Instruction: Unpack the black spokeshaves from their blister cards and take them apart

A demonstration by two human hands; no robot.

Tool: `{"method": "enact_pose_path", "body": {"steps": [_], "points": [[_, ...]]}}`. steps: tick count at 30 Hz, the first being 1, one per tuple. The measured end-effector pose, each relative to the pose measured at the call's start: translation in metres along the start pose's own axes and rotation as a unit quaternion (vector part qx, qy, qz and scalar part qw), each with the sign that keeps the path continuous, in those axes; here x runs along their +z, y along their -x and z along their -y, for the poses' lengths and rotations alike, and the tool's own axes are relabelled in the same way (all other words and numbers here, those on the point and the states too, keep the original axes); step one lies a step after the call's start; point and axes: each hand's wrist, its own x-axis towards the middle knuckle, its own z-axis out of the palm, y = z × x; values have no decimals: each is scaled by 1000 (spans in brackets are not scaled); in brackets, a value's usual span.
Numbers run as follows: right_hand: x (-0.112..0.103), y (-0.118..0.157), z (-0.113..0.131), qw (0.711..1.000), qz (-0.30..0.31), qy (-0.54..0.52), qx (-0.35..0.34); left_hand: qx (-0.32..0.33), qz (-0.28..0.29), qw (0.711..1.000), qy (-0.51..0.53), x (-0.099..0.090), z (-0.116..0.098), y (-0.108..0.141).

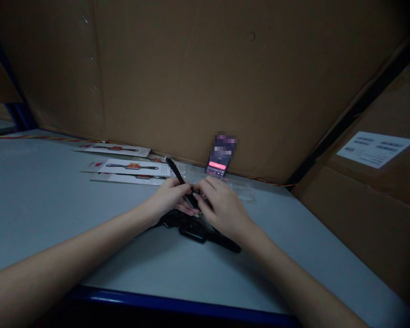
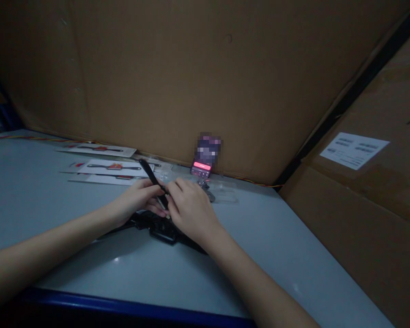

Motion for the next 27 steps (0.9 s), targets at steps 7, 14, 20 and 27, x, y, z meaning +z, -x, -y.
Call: {"method": "enact_pose_path", "body": {"steps": [7, 14, 20, 27], "points": [[0, 0, -3, 1000, -23, -12, -18, -22, -2, 1000, -2, -2, -1, -2], [7, 0, -10, 997, -46, -38, -48, -21, 27, 999, 8, -6, 5, -6], [5, 0, -18, 993, -17, -60, -101, -52, 15, 999, -5, -4, 3, -4], [-4, 3, -10, 984, 22, -110, -139, -96, 63, 992, -43, -11, -1, -5]]}}
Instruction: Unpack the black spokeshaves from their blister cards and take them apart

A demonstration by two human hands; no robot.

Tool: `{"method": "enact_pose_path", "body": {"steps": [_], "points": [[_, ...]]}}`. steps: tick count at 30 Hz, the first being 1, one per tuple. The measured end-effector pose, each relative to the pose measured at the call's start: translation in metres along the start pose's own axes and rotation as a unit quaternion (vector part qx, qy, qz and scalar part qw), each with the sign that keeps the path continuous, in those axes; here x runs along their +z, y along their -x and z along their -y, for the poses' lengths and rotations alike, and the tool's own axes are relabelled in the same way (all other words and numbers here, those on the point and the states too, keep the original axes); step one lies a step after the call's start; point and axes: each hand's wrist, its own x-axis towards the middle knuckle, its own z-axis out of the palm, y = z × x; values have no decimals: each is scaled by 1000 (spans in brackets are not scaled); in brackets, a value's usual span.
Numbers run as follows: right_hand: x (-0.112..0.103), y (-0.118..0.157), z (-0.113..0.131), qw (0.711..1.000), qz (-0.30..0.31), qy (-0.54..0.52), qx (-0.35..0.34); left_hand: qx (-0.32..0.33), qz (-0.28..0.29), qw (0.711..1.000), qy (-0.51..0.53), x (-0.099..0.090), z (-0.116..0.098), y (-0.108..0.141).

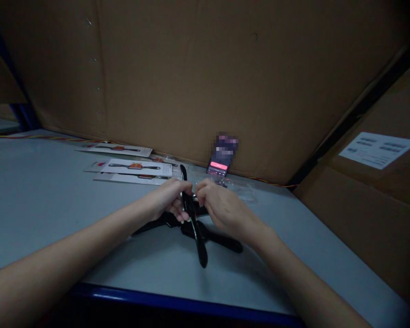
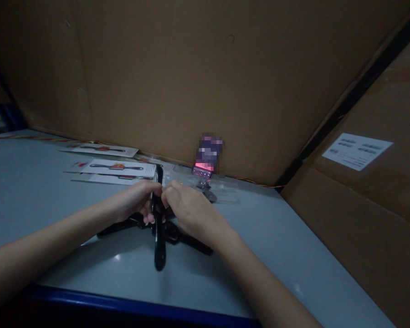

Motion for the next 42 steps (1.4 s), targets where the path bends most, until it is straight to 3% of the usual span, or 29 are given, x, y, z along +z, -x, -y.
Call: {"method": "enact_pose_path", "body": {"steps": [4, 10, 12, 14, 18, 23, 29, 36, 42], "points": [[0, 0, 8, 998, 5, -70, 7, -59, 77, 995, 4, -7, 1, -1], [0, 1, 11, 989, -15, -148, -3, -152, 118, 981, 9, -8, -5, 2], [-1, 1, 11, 988, -25, -151, -7, -135, 122, 983, 9, -7, -6, 3], [-4, 1, 11, 989, -51, -142, 8, -110, 87, 990, 22, -7, -5, 4], [-6, 0, 11, 986, -104, -87, 94, -101, 19, 995, 17, -6, -2, 3], [-1, -4, 12, 982, -47, -10, 181, -21, 40, 999, -20, -5, -3, 2], [-1, -4, 11, 990, -15, 25, 138, 13, 25, 999, -19, -6, 0, -3], [-5, -3, 4, 994, 15, 99, 48, -16, 36, 999, -23, -7, -1, -4], [-18, 0, -2, 993, -45, 52, 98, -39, 19, 999, -14, -7, -7, 1]]}}
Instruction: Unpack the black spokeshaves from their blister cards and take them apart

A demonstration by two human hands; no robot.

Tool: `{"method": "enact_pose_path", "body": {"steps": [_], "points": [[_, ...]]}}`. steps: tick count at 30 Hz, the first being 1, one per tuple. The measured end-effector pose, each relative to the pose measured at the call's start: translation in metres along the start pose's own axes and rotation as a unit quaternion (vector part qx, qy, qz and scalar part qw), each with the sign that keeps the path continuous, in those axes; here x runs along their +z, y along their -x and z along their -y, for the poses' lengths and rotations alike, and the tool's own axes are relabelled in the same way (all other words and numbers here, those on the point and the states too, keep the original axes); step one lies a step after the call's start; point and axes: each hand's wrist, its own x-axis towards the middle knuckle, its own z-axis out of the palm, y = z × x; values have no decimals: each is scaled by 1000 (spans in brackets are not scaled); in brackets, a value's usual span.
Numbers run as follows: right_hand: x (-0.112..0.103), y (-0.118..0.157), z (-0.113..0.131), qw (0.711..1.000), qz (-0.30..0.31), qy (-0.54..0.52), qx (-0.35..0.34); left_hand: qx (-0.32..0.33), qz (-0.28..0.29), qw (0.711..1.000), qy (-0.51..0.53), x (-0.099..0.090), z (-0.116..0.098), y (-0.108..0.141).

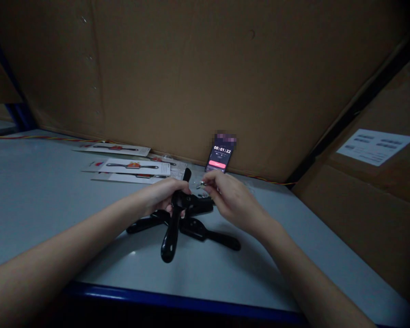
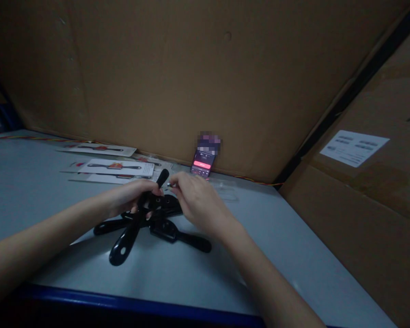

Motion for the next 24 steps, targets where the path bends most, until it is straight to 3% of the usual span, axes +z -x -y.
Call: {"method": "enact_pose_path", "body": {"steps": [2, 6, 9, 14, 18, 21, 24], "points": [[-2, 1, -8, 999, 13, 15, 46, 12, 9, 1000, 6, -1, -1, 0], [4, 5, -30, 981, 114, 38, 150, 49, -12, 999, 7, -2, 0, -2], [14, 8, -44, 968, 169, 7, 183, 61, -44, 997, 21, -4, 3, -6], [18, 9, -52, 959, 185, -5, 214, 76, -65, 994, 55, -4, 7, -10], [16, 13, -54, 944, 232, -10, 234, 87, -81, 991, 55, -3, 6, -9], [15, 15, -55, 940, 232, -2, 249, 90, -88, 991, 48, -2, 5, -9], [12, 10, -51, 952, 166, -1, 257, 86, -88, 991, 42, 0, 5, -8]]}}
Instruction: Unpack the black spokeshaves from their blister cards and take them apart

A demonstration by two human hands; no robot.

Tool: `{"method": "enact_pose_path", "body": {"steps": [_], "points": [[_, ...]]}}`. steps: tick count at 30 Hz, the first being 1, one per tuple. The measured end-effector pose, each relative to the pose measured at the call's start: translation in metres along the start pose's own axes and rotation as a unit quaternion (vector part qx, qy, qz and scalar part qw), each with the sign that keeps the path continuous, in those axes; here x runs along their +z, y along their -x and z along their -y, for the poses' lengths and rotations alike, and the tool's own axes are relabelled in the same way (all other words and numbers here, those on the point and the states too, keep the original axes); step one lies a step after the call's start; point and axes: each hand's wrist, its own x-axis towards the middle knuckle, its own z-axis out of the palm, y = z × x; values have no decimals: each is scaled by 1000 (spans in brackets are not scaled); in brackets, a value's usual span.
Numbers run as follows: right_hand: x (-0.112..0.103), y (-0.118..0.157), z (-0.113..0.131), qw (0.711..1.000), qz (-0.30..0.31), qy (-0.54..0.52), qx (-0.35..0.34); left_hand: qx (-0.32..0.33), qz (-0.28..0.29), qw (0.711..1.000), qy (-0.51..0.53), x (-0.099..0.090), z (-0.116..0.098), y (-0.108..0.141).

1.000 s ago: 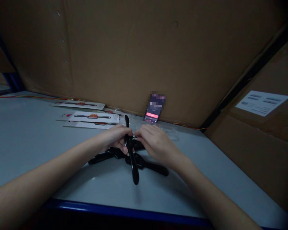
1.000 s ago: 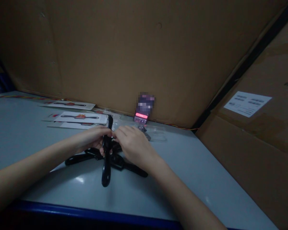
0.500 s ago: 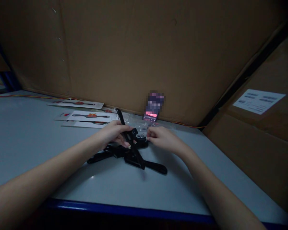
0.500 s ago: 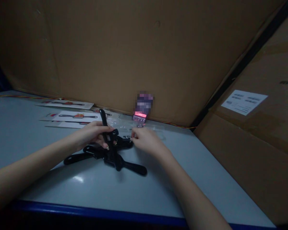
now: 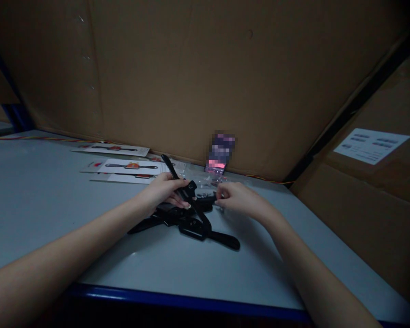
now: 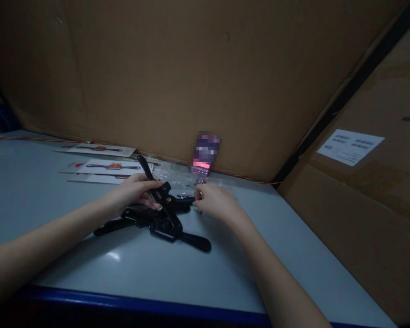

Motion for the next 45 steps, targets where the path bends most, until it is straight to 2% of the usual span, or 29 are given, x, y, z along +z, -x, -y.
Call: {"method": "enact_pose_path", "body": {"steps": [3, 5, 7, 12, 17, 21, 28, 33, 36, 39, 42, 45], "points": [[-1, -1, 16, 989, -56, -134, -32, 1, 8, 1000, -11, 2, 1, 1], [4, 0, 30, 965, -46, -247, -76, 10, 23, 1000, -9, 3, 2, 3], [13, 1, 41, 950, -44, -292, -103, 22, 35, 999, -3, 4, 3, 4], [28, 4, 49, 946, -91, -297, -87, 19, 58, 997, 40, 4, 5, 3], [25, 3, 43, 948, -146, -277, -66, 20, 101, 993, 61, 4, 5, 3], [22, 1, 40, 943, -161, -286, -47, 21, 121, 992, 43, 4, 4, 4], [12, -4, 32, 894, -185, -408, -32, 17, 113, 992, 49, 3, 3, 3], [-8, -11, 7, 890, -221, -399, 7, 3, 81, 993, 83, 1, 1, 1], [-13, -16, -14, 906, -170, -385, 44, 21, 43, 992, 118, -2, -2, -1], [-13, -18, -31, 926, -71, -360, 89, 38, -18, 989, 141, -6, -5, -2], [-13, -16, -38, 937, 47, -336, 89, 73, -59, 981, 167, -14, -5, -6], [-14, -13, -38, 941, 117, -308, 78, 93, -74, 973, 196, -20, -5, -9]]}}
